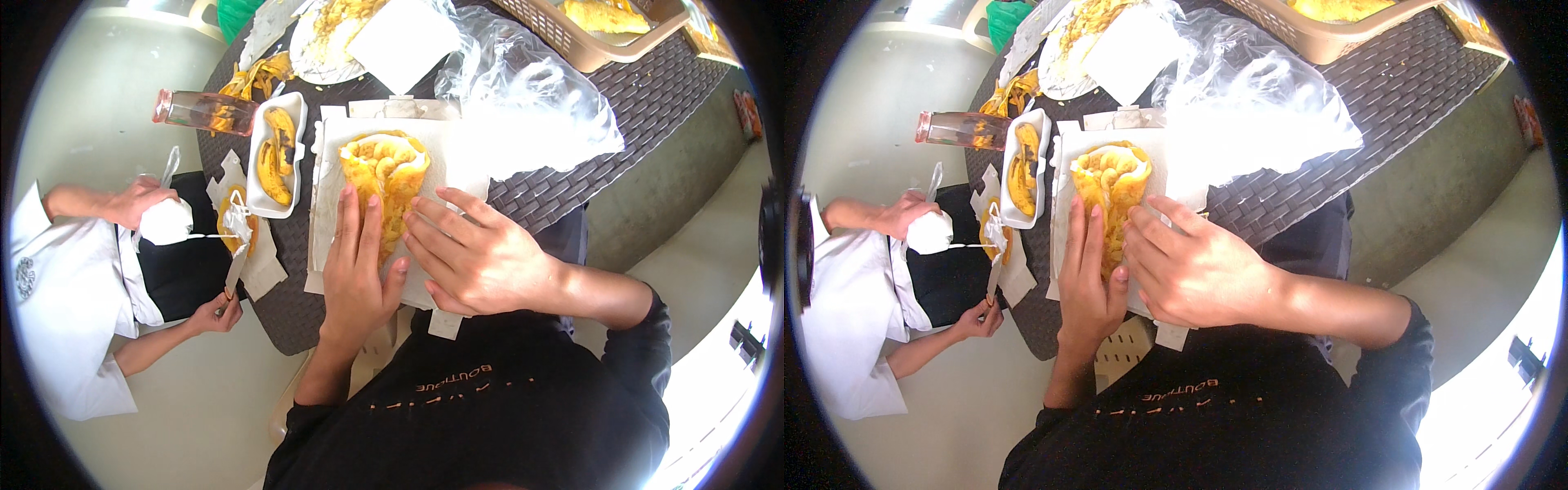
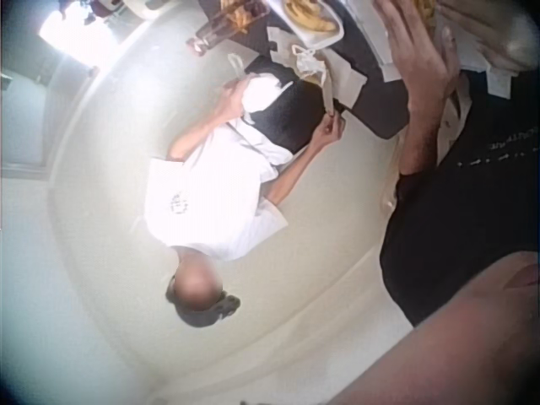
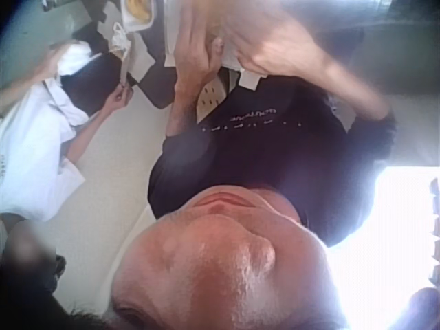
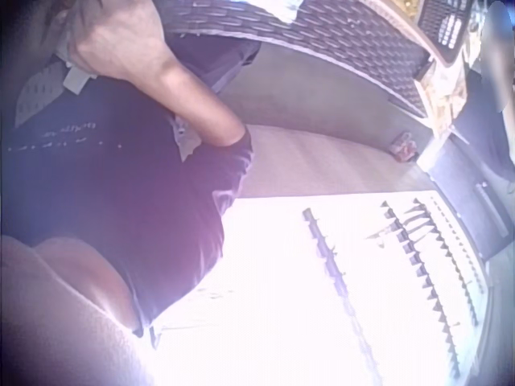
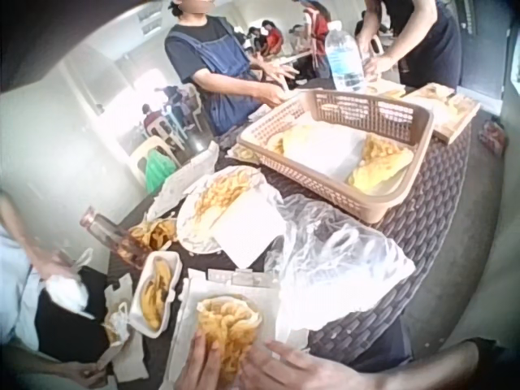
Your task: The person assembles a dessert by placing sliced bananas and a white creamy topping onto a flat yellow crepe-like base. They then fold the crepe into a cone shape and place it into a basket. The person repeats this process with a second crepe.
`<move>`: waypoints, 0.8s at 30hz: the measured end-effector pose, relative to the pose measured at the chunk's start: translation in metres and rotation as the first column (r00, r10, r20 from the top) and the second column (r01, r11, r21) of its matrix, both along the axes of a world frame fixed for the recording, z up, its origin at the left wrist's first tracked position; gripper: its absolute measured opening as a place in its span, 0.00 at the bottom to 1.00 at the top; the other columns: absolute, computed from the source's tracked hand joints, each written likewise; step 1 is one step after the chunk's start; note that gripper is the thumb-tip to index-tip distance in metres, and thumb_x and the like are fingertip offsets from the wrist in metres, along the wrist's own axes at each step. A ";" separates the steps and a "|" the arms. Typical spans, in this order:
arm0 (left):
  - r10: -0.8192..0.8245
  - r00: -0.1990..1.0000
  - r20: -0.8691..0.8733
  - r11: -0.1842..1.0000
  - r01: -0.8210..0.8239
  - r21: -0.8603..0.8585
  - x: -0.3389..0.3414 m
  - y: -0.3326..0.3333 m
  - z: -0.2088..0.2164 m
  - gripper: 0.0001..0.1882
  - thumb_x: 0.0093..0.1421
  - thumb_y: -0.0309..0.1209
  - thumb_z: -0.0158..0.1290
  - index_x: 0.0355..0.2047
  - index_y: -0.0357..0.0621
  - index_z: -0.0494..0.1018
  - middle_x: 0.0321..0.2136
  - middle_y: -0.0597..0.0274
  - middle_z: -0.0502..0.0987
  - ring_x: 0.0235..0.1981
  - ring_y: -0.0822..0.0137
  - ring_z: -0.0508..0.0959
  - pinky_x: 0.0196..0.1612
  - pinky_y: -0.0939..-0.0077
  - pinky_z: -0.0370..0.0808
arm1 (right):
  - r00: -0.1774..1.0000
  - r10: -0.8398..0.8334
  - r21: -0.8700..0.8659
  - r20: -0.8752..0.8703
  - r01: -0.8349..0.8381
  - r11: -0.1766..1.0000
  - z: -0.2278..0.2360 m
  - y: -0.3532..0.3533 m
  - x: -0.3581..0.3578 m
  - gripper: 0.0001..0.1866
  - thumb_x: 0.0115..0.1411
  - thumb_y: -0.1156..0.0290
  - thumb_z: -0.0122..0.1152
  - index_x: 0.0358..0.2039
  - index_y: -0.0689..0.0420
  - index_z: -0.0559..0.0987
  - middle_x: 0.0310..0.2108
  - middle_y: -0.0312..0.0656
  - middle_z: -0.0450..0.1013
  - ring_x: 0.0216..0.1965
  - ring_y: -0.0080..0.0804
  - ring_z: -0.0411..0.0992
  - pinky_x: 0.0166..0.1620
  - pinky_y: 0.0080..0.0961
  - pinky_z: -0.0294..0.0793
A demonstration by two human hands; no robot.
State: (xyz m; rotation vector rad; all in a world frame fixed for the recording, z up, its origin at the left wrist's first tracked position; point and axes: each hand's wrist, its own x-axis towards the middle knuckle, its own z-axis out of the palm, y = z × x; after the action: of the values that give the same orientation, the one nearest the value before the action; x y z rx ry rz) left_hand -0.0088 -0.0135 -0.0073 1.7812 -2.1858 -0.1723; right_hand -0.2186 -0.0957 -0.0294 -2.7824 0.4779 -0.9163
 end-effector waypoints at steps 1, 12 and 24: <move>-0.001 1.000 -0.019 1.000 0.000 -0.002 0.000 0.000 0.000 0.36 0.71 0.45 0.48 0.69 0.28 0.59 0.70 0.26 0.56 0.71 0.32 0.59 0.68 0.47 0.65 | 1.000 0.001 0.008 0.007 -0.001 1.000 -0.001 0.000 0.000 0.26 0.54 0.59 0.63 0.47 0.65 0.83 0.50 0.50 0.77 0.60 0.44 0.72 0.67 0.48 0.65; 0.058 0.987 -0.150 0.993 -0.073 -0.097 0.002 0.007 0.001 0.30 0.63 0.26 0.53 0.64 0.25 0.65 0.69 0.24 0.58 0.68 0.34 0.66 0.65 0.53 0.69 | 0.997 0.012 -0.010 0.070 -0.011 1.000 -0.004 0.000 0.007 0.22 0.53 0.61 0.60 0.38 0.69 0.84 0.44 0.53 0.79 0.52 0.48 0.75 0.60 0.45 0.71; 0.145 0.973 -0.180 0.977 -0.169 -0.130 -0.008 0.012 0.000 0.27 0.57 0.18 0.58 0.58 0.31 0.74 0.65 0.29 0.66 0.63 0.40 0.74 0.58 0.60 0.78 | 0.993 0.095 0.032 0.068 -0.097 0.995 -0.005 0.006 0.017 0.16 0.49 0.65 0.62 0.32 0.64 0.85 0.43 0.46 0.74 0.47 0.40 0.72 0.49 0.38 0.74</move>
State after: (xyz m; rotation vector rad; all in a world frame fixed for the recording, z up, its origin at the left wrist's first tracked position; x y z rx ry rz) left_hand -0.0168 -0.0010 -0.0069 1.7801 -1.8812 -0.1210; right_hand -0.2020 -0.0899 -0.0343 -2.7075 0.3431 -0.9658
